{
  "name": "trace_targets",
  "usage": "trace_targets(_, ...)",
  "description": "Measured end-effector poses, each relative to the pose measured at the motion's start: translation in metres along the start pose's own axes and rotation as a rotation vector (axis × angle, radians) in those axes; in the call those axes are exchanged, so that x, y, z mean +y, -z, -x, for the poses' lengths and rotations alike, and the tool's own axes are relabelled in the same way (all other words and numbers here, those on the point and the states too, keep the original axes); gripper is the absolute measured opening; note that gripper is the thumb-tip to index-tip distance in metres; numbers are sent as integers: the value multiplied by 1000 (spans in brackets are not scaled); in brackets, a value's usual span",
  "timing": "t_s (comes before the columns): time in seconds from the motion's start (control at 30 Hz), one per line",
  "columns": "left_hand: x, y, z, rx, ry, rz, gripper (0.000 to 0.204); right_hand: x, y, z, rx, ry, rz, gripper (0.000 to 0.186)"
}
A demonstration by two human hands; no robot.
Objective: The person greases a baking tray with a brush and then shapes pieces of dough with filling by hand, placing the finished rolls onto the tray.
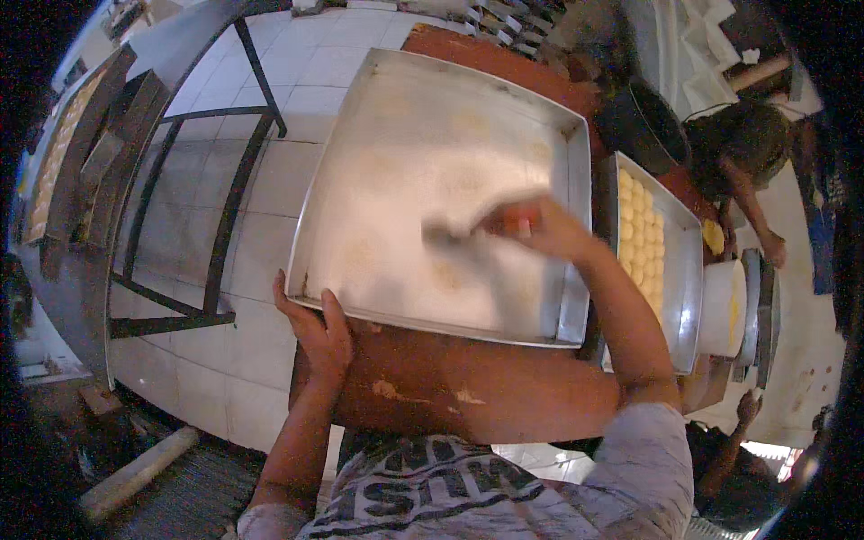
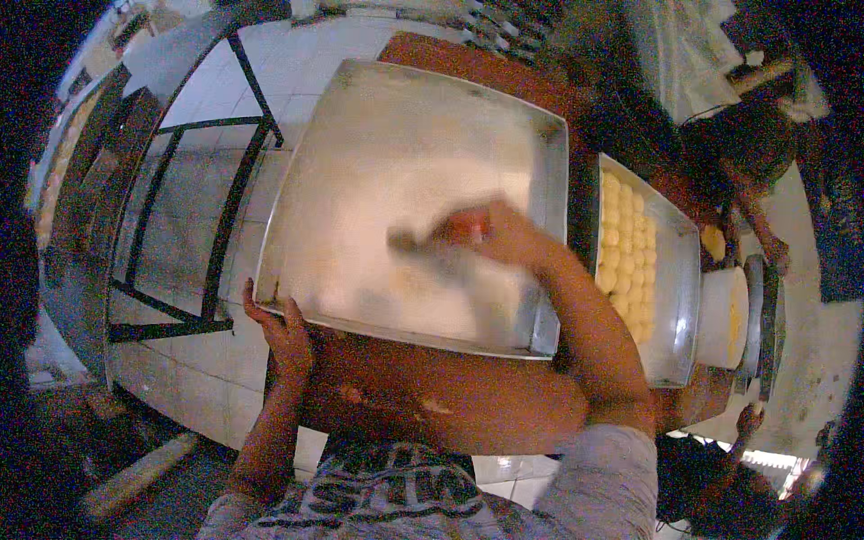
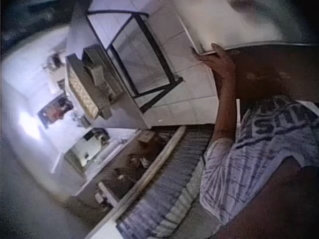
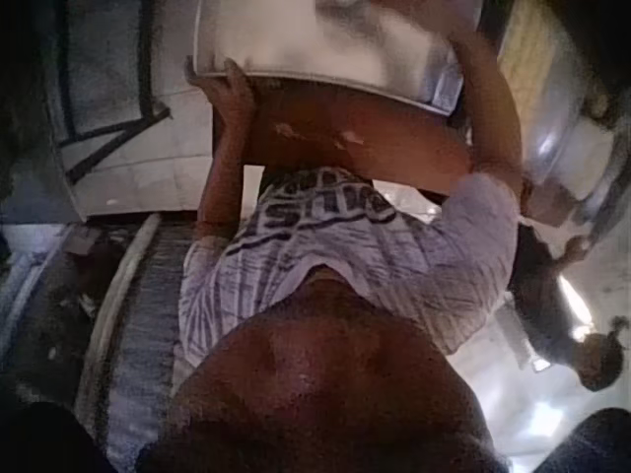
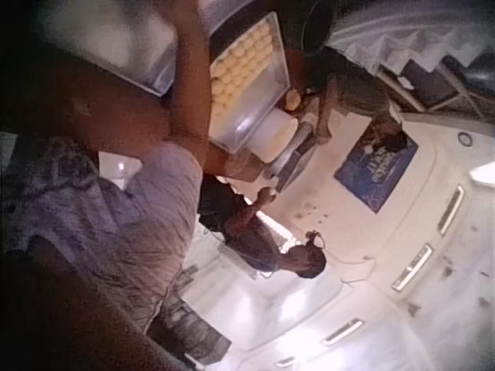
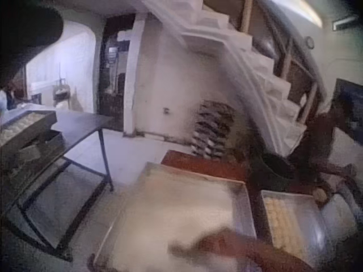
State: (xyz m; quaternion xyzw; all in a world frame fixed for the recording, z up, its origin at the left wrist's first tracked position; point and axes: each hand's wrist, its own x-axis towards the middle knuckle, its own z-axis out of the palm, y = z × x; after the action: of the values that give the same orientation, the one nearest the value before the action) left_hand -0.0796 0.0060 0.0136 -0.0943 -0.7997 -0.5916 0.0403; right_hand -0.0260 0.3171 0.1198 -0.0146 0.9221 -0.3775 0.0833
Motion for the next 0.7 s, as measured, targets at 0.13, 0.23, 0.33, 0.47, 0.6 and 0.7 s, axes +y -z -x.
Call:
trace_targets(0.13, -6, -3, -1, 14, 2, 20, 65, 27, 9, 14, -264, -147, -449, 18)
trace_targets(0.23, -10, -4, -2, 10, 34, 4, 66, 64, 60, -52, 322, -328, -365, 19)
trace_targets(0.33, -13, -2, -2, 10, 28, 2, 67, 80, 67, -116, 675, -293, -43, 20)
trace_targets(0.47, -13, 0, -1, 26, -25, -1, 65, 61, 32, -150, 222, 113, -145, 19)
trace_targets(0.6, -11, -1, -2, 8, 59, 56, 61, 7, 26, -153, 410, -10, -119, 18)
trace_targets(0.7, -11, 0, -1, 42, 85, 78, 56, -33, -5, -127, 324, -101, 11, 20)
